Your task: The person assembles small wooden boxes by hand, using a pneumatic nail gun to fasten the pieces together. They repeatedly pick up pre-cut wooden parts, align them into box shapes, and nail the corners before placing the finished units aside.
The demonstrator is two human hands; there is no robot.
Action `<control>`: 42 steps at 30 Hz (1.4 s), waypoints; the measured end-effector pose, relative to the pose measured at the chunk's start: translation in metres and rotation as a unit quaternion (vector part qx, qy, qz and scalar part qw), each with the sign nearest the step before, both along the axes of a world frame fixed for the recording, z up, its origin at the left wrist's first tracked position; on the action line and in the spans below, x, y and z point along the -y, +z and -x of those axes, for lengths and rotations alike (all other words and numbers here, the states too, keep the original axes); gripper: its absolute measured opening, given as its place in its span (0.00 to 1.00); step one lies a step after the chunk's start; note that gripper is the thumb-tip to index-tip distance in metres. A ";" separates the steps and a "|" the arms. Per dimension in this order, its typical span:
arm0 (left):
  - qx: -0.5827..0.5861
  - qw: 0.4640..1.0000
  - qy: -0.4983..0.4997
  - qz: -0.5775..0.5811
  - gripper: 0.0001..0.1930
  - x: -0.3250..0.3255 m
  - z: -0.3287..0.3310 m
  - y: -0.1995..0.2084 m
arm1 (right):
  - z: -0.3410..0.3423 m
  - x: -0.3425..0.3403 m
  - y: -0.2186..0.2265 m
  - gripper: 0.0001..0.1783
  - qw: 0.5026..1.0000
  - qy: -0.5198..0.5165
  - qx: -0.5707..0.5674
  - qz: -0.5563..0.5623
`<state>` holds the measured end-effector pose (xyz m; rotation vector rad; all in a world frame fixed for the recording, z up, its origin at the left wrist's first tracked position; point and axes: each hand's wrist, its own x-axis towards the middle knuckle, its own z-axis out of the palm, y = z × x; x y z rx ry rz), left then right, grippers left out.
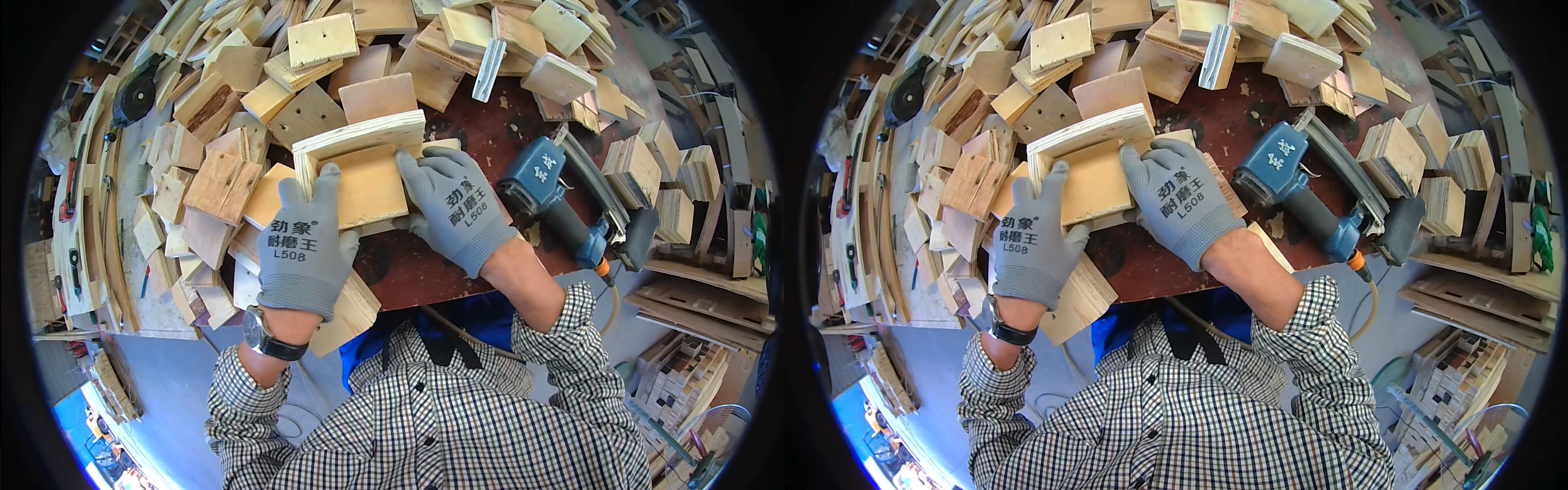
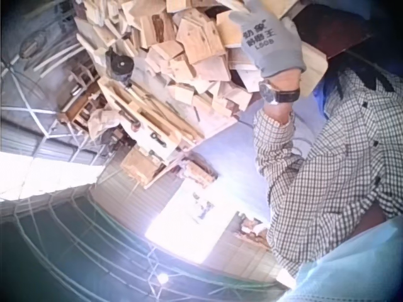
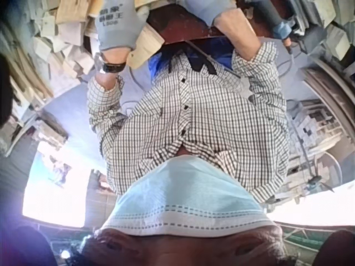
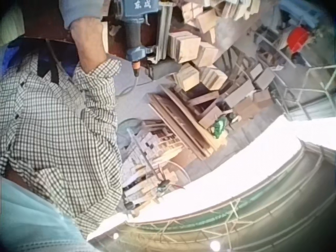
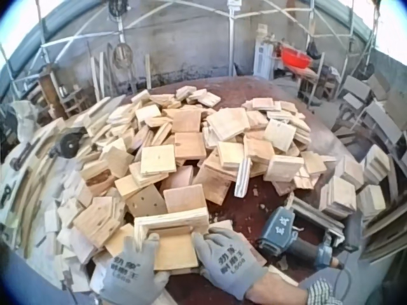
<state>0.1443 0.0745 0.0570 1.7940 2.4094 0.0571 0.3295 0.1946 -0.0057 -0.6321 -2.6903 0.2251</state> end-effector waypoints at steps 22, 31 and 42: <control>0.039 0.998 0.028 -0.031 0.39 0.003 -0.001 -0.005 | -0.001 -0.001 0.004 0.43 0.994 -0.038 0.019 0.098; 0.068 0.997 0.027 -0.030 0.41 0.005 0.000 -0.005 | -0.001 0.003 -0.002 0.43 0.992 -0.052 -0.025 0.115; 0.046 0.998 0.022 -0.021 0.41 0.002 -0.004 -0.003 | -0.005 -0.001 0.003 0.45 0.993 -0.046 0.016 0.108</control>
